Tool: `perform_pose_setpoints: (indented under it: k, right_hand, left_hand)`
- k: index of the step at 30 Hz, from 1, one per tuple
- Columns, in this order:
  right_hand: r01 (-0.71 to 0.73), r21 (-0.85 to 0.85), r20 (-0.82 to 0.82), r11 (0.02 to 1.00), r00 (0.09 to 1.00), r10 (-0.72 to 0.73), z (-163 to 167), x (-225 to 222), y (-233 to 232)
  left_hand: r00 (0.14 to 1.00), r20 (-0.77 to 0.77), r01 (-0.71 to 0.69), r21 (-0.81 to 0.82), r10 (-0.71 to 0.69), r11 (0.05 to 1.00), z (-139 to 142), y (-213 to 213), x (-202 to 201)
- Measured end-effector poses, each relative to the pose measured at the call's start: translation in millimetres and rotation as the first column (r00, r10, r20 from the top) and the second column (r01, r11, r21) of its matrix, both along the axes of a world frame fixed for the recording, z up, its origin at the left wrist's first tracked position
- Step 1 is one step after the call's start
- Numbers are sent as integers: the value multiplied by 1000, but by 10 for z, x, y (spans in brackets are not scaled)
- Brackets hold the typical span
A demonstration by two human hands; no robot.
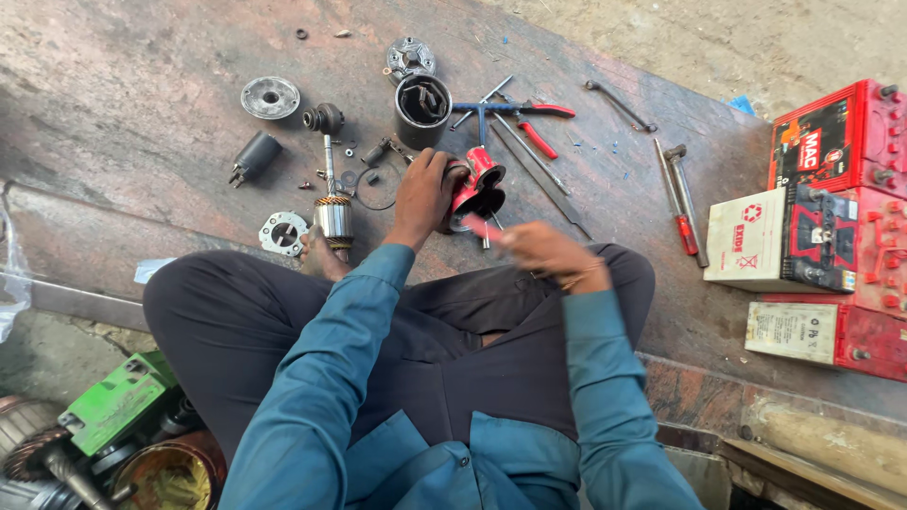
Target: The person sits on the ground repairing a starter motor. They hold the red housing and armature, use a screwdriver to work inside the housing, fit the end cap and brushes onto the assembly, and repeatedly align and press the components together by hand while other parts and tools lie on the step beside them.
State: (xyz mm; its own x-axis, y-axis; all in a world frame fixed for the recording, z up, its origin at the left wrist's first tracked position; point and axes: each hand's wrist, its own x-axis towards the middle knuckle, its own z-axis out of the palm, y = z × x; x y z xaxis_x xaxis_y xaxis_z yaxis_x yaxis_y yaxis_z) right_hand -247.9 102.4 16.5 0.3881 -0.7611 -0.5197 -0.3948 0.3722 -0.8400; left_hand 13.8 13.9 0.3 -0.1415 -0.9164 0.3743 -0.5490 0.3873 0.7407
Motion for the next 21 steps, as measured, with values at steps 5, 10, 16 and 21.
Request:
perform_pose_setpoints:
  k: [5,10,16,21]
  right_hand:
    - [463,226,868,857,303,-393,9,-294,-102]
    - [636,144,698,758,478,-533,279,95,-210]
    - [638,178,853,749,279,-441,412,523,-635]
    - [850,-352,668,393,522,-531,209,749,-728]
  left_hand:
    - [1000,13,22,88,-23,996,327,-57,35]
    - [988,-41,136,-175,-146,975,828,-80,137]
    - [891,-33,414,-351,-452,840,1166,-88,197]
    - [742,-570,500,120,-353,858,783,47,340]
